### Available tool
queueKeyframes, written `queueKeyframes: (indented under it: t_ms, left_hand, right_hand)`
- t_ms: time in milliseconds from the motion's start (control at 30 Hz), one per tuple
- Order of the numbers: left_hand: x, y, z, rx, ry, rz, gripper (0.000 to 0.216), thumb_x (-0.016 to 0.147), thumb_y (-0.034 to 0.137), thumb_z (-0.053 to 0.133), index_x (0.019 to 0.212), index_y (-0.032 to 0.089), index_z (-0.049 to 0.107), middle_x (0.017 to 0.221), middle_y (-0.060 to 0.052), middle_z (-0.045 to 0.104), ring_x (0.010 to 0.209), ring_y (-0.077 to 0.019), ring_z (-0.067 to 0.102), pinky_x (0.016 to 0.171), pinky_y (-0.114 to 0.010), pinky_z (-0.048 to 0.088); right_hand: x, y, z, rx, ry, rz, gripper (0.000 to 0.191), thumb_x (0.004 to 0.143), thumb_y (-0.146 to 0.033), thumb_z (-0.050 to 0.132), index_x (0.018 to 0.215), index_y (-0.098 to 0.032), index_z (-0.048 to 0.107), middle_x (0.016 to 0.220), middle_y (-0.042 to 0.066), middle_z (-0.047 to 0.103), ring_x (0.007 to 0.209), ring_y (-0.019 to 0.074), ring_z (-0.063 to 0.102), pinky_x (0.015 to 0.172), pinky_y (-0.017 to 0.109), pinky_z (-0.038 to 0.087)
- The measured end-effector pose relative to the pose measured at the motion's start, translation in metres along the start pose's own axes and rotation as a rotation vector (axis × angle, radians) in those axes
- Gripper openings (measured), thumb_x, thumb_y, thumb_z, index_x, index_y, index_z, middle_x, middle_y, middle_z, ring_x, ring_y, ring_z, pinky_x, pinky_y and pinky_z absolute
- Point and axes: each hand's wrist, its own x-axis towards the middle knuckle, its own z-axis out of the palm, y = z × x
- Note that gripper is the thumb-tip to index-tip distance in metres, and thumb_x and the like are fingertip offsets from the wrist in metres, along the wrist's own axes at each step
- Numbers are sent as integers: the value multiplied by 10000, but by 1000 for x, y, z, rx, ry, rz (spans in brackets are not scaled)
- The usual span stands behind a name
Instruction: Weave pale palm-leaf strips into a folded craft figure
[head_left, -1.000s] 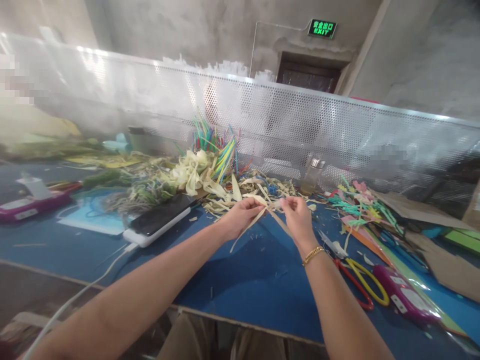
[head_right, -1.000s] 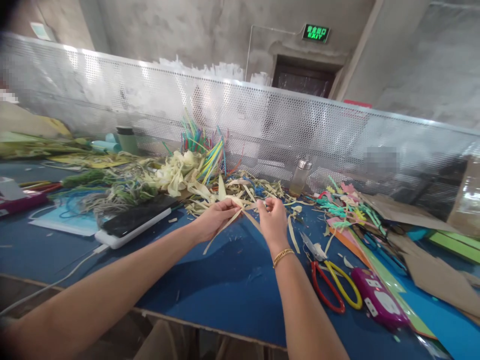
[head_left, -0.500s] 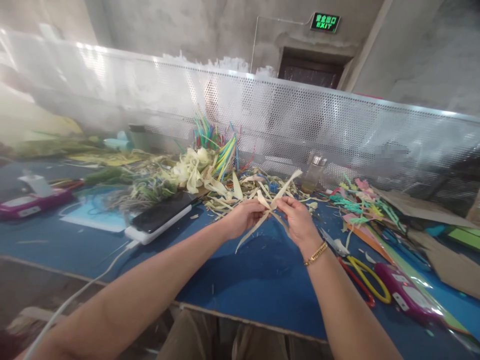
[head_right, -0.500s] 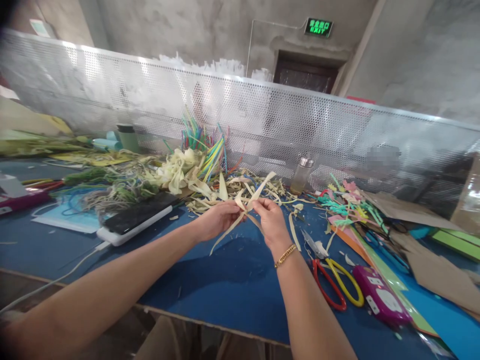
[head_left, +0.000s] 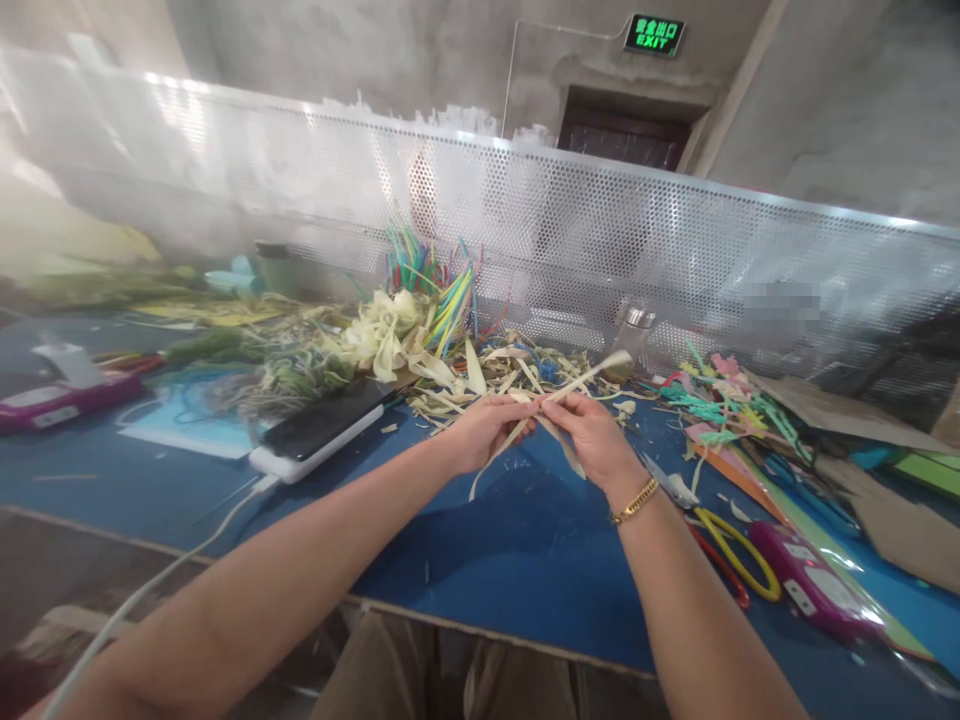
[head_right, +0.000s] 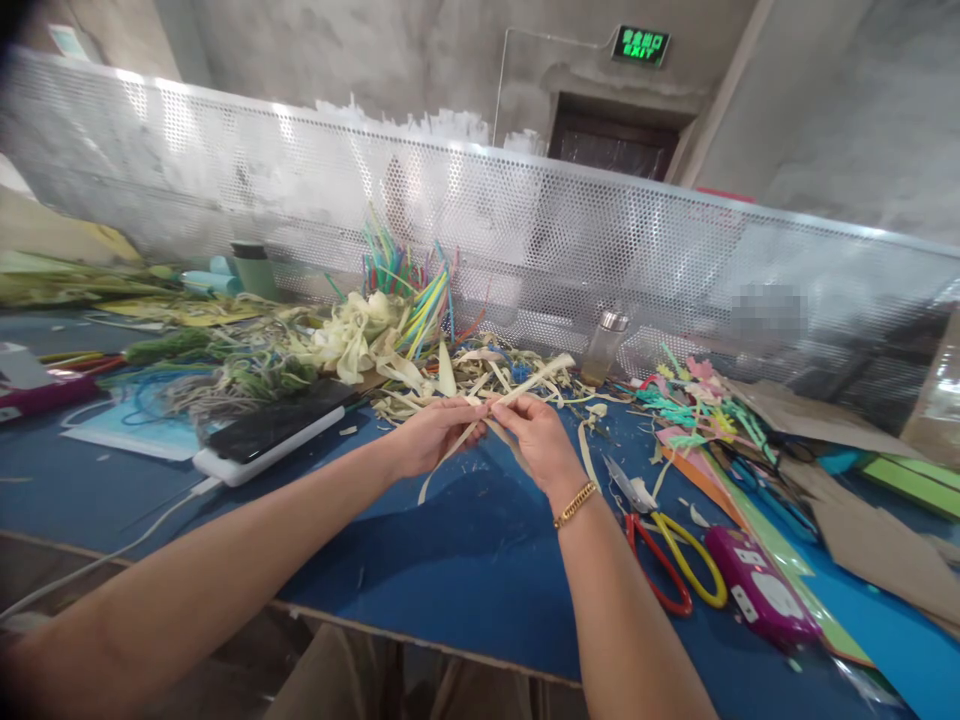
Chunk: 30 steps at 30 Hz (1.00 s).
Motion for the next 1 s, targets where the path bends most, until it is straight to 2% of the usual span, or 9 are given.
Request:
queueKeyframes:
  t_ms: [133,267,367,500,567,667,800,867,1000]
  left_hand:
    - [-1,1,2,-27,-22,4,151,705,259,720,743,120,676,623,-21,641,556,-81,574,572,-189,449]
    - [-2,0,2,65,46,18,152,658,223,743,621,116,642,582,-32,640,518,-81,555,523,-188,421]
    - [-1,-2,1,121,92,25,139,652,217,728,606,117,644,573,-39,643,505,-88,546,495,-195,401]
    - [4,-7,-2,132,92,51,148,643,232,745,633,108,663,600,-45,657,548,-92,567,550,-199,427]
    - [5,-8,-4,134,102,64,168,641,251,759,654,109,670,609,-44,661,563,-95,572,569,-202,434]
    - [5,-8,-5,148,98,51,190,655,278,762,680,110,677,648,-52,676,573,-93,575,571,-198,435]
    - [2,-1,-3,61,39,4,147,720,256,702,766,117,691,657,-47,669,582,-90,582,585,-186,447]
    - [1,2,-2,5,20,-22,140,763,242,638,814,123,692,649,-40,658,566,-87,577,582,-187,453]
    - [1,3,0,-9,15,-43,135,781,240,606,760,124,671,635,-35,643,530,-80,561,552,-185,446]
  right_hand:
    - [2,3,0,-36,45,-13,287,631,-442,768,733,-189,676,700,21,668,641,162,589,675,328,498]
    - [1,3,3,-87,89,-49,293,644,-437,751,733,-175,653,677,7,645,619,144,556,619,289,459]
    - [0,2,6,-229,153,-137,272,684,-428,712,685,-169,630,620,-16,596,583,121,502,590,264,411]
    - [-1,1,8,-486,235,-301,268,745,-411,656,637,-168,624,596,-18,575,591,120,479,602,258,388]
    - [0,2,7,-519,244,-321,264,749,-407,653,637,-170,634,602,-12,588,604,127,492,615,261,393]
    - [2,5,4,-376,193,-226,247,742,-422,662,723,-176,675,676,6,640,650,146,540,648,276,421]
    - [2,5,3,-67,43,-74,252,706,-405,708,849,-198,703,803,28,691,772,181,614,764,320,469]
    - [1,3,4,13,-2,-37,251,684,-397,733,841,-202,707,788,27,694,752,180,627,770,330,483]
    - [-1,1,8,73,-15,-15,245,653,-399,765,773,-203,681,706,7,678,645,160,620,706,325,504]
